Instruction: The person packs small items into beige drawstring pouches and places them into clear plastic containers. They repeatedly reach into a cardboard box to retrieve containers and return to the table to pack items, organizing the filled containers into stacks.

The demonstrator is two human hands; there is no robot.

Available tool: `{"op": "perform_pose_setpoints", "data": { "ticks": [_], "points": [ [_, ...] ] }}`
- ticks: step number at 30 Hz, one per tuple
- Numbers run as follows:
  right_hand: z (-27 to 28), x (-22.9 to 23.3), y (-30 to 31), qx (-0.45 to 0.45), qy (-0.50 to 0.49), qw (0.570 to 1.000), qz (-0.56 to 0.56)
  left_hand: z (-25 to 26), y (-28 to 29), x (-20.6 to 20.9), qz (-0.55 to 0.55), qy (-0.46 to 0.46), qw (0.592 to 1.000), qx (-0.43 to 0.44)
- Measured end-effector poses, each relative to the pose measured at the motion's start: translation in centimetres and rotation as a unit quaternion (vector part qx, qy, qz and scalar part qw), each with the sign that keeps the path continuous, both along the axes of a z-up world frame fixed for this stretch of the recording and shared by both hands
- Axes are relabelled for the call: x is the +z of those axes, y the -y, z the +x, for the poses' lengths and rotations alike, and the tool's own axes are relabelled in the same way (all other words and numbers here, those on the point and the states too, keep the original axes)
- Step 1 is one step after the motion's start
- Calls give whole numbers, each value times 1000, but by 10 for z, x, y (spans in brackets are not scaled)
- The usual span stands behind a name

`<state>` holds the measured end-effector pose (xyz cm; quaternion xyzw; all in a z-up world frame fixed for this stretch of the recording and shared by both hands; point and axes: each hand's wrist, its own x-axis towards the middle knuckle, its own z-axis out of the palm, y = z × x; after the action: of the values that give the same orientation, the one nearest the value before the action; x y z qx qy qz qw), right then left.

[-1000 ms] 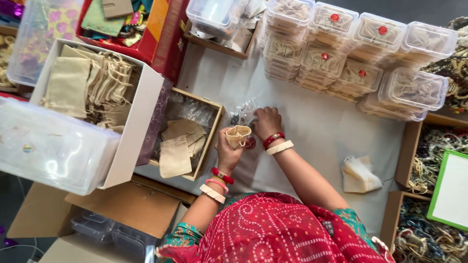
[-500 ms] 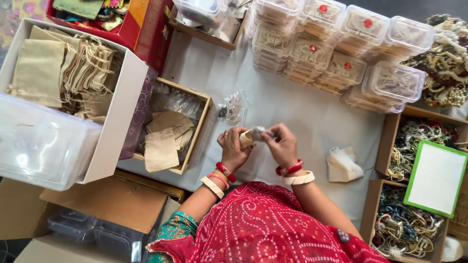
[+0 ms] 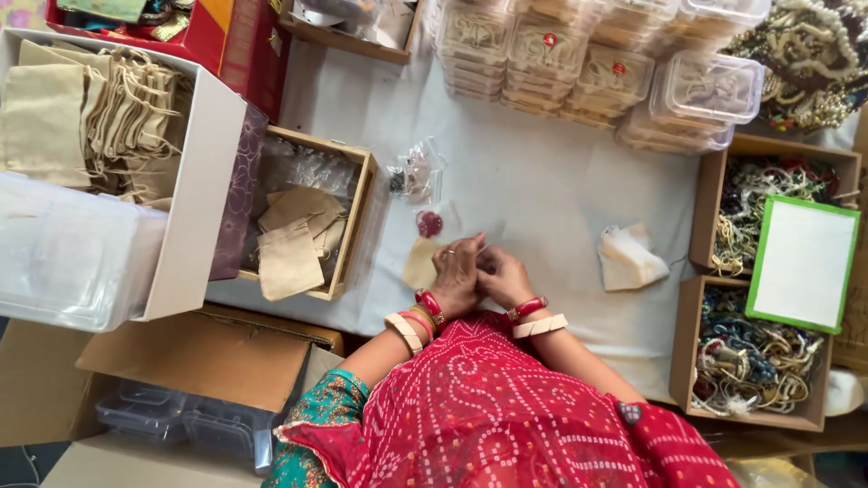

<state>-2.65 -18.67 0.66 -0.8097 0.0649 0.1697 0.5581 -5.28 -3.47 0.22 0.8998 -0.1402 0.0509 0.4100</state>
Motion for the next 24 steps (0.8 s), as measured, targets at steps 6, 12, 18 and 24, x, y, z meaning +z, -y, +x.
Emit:
{"op": "perform_pose_setpoints", "data": {
  "ticks": [6,12,18,24],
  "points": [
    [-7,-68,18,-4,-99,987,125,7,-9,-11,-92,-45,992,-74],
    [-15,-31,10,-36,22,999,26,36,-36,-15,-55,-131,990,3],
    [-20,-5,2,97,164,966,-173,47,-30,-43,92,-221,971,21],
    [-2,70,6,61,337,919,-195,65,-44,-45,-222,-324,912,-119]
  ]
}}
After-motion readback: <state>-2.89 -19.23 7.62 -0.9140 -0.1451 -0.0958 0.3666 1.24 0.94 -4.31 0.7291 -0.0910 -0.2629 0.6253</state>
